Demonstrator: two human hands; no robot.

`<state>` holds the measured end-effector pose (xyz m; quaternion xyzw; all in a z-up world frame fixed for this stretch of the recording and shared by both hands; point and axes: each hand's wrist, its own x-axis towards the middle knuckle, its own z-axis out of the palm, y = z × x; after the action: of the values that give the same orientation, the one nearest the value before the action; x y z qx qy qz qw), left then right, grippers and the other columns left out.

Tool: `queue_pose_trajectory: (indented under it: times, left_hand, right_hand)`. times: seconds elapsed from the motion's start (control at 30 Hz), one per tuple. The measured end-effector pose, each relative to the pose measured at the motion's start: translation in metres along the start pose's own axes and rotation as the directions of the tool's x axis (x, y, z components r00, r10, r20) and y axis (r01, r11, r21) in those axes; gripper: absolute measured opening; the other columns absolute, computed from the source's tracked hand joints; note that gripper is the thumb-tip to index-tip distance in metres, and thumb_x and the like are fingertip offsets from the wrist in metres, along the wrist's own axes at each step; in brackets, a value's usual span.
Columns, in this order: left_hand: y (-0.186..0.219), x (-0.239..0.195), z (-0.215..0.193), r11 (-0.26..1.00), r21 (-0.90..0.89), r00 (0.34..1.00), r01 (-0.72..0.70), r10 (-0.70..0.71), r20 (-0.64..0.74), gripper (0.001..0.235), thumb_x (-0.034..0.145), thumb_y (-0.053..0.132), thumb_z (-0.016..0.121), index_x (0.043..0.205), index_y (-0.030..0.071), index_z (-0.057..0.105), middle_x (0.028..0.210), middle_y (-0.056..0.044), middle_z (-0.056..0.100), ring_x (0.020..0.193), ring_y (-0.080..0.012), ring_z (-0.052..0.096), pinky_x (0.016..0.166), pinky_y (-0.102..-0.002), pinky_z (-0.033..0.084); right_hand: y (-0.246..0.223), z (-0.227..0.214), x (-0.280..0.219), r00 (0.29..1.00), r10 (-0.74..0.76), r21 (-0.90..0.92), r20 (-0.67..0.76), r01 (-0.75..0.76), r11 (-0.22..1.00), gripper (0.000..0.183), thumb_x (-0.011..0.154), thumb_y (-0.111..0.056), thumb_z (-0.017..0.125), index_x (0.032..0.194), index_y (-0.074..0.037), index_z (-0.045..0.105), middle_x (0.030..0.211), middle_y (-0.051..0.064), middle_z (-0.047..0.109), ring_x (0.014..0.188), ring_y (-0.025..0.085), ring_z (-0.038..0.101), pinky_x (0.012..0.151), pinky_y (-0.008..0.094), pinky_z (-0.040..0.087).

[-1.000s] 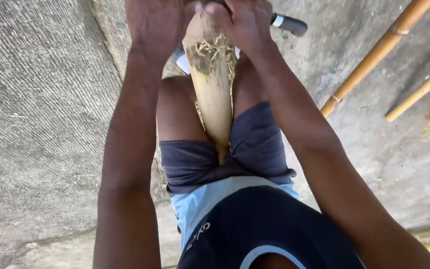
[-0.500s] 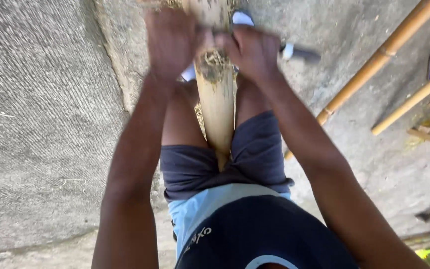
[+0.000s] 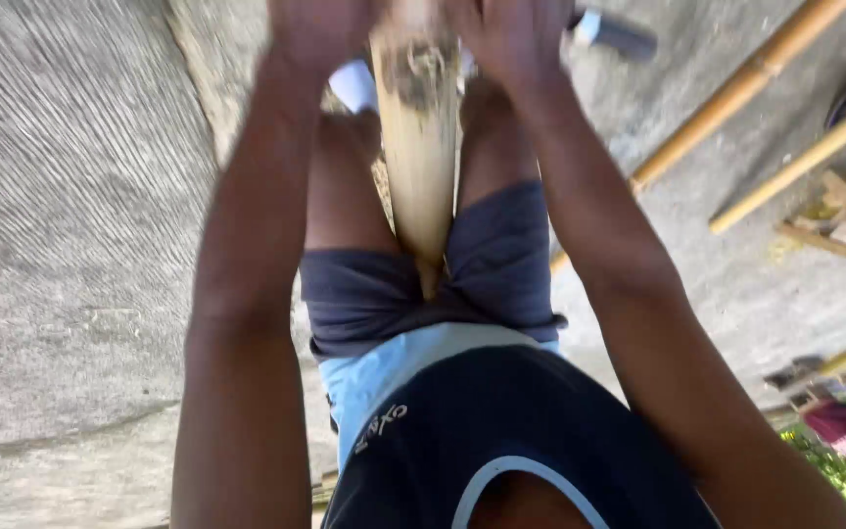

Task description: Shaving a bamboo pole using a machete.

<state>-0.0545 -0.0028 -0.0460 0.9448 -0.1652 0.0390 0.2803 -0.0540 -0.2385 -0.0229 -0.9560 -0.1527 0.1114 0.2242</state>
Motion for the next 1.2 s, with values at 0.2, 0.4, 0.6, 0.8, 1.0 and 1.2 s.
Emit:
queue_pose_trajectory:
  times: [0.2, 0.4, 0.6, 0.8, 1.0, 1.2]
  left_hand:
    - [-0.011, 0.053, -0.032, 0.988, 0.134, 0.99, -0.082, 0.096, -0.102, 0.042, 0.103, 0.052, 0.067, 0.095, 0.01, 0.068, 0.085, -0.011, 0.062, 0.088, -0.0298, 0.058, 0.08, -0.046, 0.042]
    - [-0.019, 0.051, -0.013, 0.996, -0.086, 1.0, 0.002, -0.002, 0.005, 0.043, 0.107, 0.052, 0.067, 0.096, 0.011, 0.068, 0.085, -0.008, 0.062, 0.081, -0.0285, 0.059, 0.081, -0.049, 0.04]
    - [0.025, -0.014, -0.017, 0.998, 0.06, 0.999, 0.005, -0.008, 0.044, 0.049, 0.103, 0.058, 0.067, 0.092, 0.01, 0.069, 0.083, -0.007, 0.063, 0.084, -0.0233, 0.054, 0.086, -0.044, 0.038]
    - [-0.006, 0.03, -0.028, 0.993, 0.11, 0.994, -0.038, 0.049, -0.097, 0.039, 0.102, 0.05, 0.072, 0.093, 0.012, 0.067, 0.09, -0.007, 0.064, 0.094, -0.0256, 0.055, 0.087, -0.046, 0.036]
    - [0.007, 0.015, -0.017, 0.996, 0.038, 0.997, 0.08, -0.08, 0.002, 0.048, 0.098, 0.057, 0.074, 0.087, 0.011, 0.069, 0.081, -0.008, 0.064, 0.084, -0.0281, 0.057, 0.088, -0.051, 0.037]
    - [-0.033, 0.043, -0.001, 0.954, -0.12, 0.925, 0.274, -0.226, 0.307, 0.038, 0.113, 0.048, 0.062, 0.105, 0.012, 0.072, 0.09, -0.008, 0.064, 0.082, -0.0287, 0.058, 0.079, -0.046, 0.04]
  right_hand:
    - [-0.002, -0.02, 0.04, 0.971, -0.142, -0.006, -0.193, 0.144, 0.99, 0.047, 0.098, -0.047, 0.074, 0.074, -0.009, 0.061, 0.061, 0.013, 0.055, 0.052, 0.03, 0.058, 0.05, 0.045, 0.042]
    - [0.002, -0.018, 0.055, 0.942, -0.195, -0.017, -0.272, 0.198, 0.98, 0.057, 0.105, -0.048, 0.074, 0.07, -0.009, 0.054, 0.06, 0.011, 0.057, 0.052, 0.03, 0.059, 0.051, 0.045, 0.045]
    - [0.002, -0.002, -0.011, 0.993, -0.084, 0.015, -0.089, 0.086, 0.996, 0.056, 0.095, -0.054, 0.067, 0.058, -0.014, 0.052, 0.045, 0.004, 0.049, 0.035, 0.022, 0.049, 0.038, 0.039, 0.037]
    - [-0.002, -0.017, 0.043, 0.932, -0.266, -0.085, -0.245, 0.253, 0.964, 0.06, 0.106, -0.057, 0.07, 0.069, -0.013, 0.055, 0.054, 0.005, 0.05, 0.044, 0.019, 0.052, 0.045, 0.037, 0.039]
    - [0.0, -0.016, 0.022, 0.961, -0.216, -0.066, -0.175, 0.207, 0.976, 0.056, 0.103, -0.055, 0.07, 0.07, -0.012, 0.057, 0.054, 0.006, 0.053, 0.043, 0.023, 0.054, 0.045, 0.042, 0.039]
    - [0.006, -0.016, 0.051, 0.967, -0.184, -0.138, -0.176, 0.161, 0.977, 0.057, 0.103, -0.055, 0.073, 0.069, -0.011, 0.057, 0.057, 0.01, 0.056, 0.048, 0.03, 0.057, 0.047, 0.044, 0.041]
